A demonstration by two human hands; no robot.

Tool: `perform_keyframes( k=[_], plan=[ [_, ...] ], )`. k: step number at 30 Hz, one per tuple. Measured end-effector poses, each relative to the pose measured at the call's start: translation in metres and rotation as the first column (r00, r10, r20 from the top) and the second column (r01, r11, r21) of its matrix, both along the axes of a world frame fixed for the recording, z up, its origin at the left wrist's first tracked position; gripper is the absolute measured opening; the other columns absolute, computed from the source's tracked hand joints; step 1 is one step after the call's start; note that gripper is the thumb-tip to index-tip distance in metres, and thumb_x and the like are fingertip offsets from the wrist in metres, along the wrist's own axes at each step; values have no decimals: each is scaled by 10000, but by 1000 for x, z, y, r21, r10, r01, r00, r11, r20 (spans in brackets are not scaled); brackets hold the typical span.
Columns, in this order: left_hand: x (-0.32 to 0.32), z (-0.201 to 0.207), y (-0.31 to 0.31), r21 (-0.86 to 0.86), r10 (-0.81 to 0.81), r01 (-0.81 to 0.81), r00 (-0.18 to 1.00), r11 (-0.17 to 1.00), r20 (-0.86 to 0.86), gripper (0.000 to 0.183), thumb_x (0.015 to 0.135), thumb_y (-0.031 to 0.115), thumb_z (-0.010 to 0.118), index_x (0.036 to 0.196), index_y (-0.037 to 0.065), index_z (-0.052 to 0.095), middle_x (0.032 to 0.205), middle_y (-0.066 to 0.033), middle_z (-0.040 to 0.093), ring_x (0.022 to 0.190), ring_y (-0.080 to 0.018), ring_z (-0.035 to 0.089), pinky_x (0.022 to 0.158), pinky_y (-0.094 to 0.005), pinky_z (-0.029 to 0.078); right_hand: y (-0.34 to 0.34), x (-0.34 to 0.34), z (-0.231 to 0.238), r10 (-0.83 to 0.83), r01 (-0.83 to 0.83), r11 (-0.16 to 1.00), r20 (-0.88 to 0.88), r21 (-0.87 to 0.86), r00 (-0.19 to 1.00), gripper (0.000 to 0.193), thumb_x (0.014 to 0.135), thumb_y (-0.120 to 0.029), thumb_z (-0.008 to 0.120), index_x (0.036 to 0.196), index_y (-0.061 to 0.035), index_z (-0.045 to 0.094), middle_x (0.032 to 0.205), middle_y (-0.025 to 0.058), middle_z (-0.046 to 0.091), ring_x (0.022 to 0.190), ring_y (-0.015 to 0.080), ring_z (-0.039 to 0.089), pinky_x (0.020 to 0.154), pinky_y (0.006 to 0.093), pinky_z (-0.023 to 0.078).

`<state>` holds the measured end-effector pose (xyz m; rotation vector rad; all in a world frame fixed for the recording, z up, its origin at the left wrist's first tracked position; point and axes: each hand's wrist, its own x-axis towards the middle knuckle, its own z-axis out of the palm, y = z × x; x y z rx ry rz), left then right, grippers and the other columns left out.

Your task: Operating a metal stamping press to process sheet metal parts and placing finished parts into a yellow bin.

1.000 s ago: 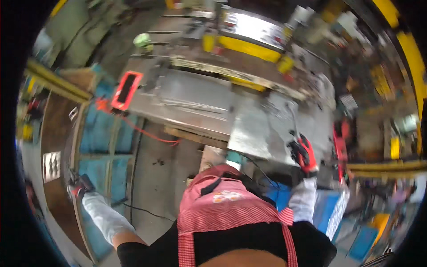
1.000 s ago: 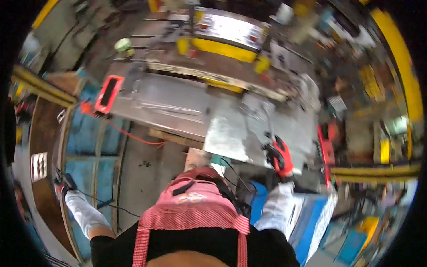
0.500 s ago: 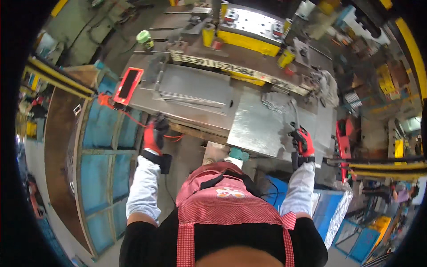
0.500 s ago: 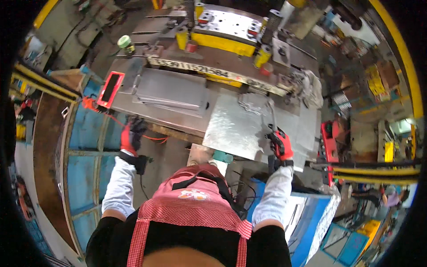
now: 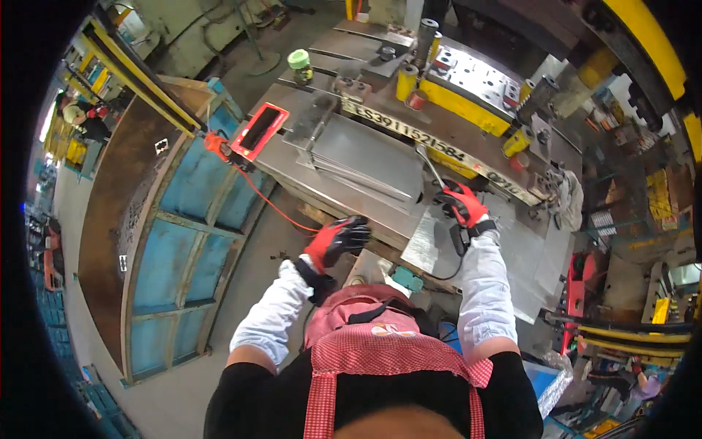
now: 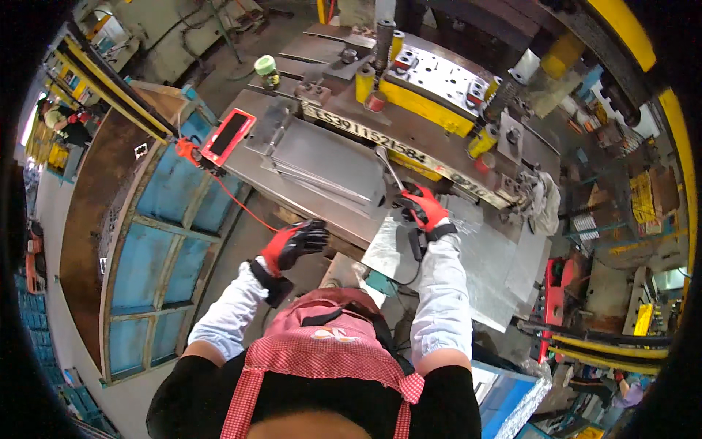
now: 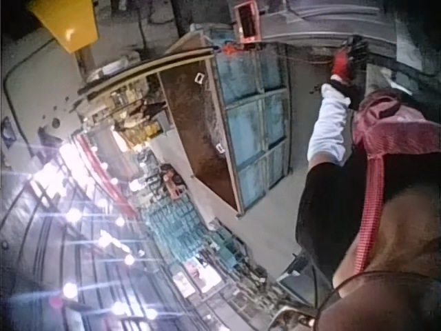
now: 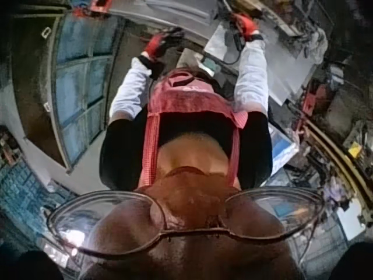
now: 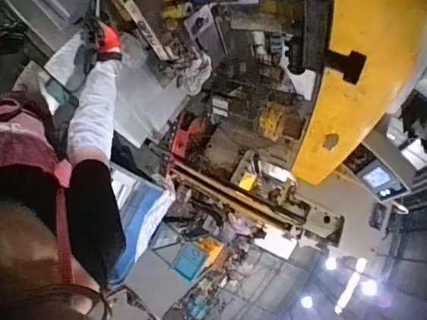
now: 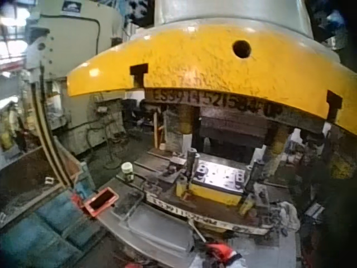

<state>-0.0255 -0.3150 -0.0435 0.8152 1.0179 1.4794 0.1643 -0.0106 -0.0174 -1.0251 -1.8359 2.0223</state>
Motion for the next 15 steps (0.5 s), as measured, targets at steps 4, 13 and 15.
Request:
perform_keyframes(
  k=[4, 13, 15],
  plan=[
    [4, -9, 55, -54, 77, -61, 930, 997, 359, 537, 927, 387, 385, 1360, 86, 278, 1251, -116, 473, 1127, -265, 491, 948, -407, 400, -27, 15, 42, 104, -125, 980, -138, -154, 985, 185, 802, -152, 610, 938, -33, 570, 727, -5, 567, 577, 64, 507, 491, 228, 413],
    [-2, -21, 82, 23, 374, -373, 927, 927, -30, 311, 917, 337, 454, 1061, 79, 549, 763, -14, 557, 569, -58, 500, 429, -202, 343, -81, 53, 99, 90, -92, 995, -37, -41, 995, 476, 760, -194, 662, 1166, -17, 488, 809, 22, 577, 614, 74, 513, 530, 230, 421],
    [3, 6, 61, 337, 531, -412, 602, 846, -596, 261, 900, 250, 491, 1032, 43, 579, 839, -44, 593, 674, -94, 564, 513, -228, 428, -96, 75, 123, 193, -176, 977, 150, -124, 970, 509, 768, -204, 651, 1213, -25, 483, 803, 6, 564, 609, 66, 501, 531, 217, 412]
  ],
)
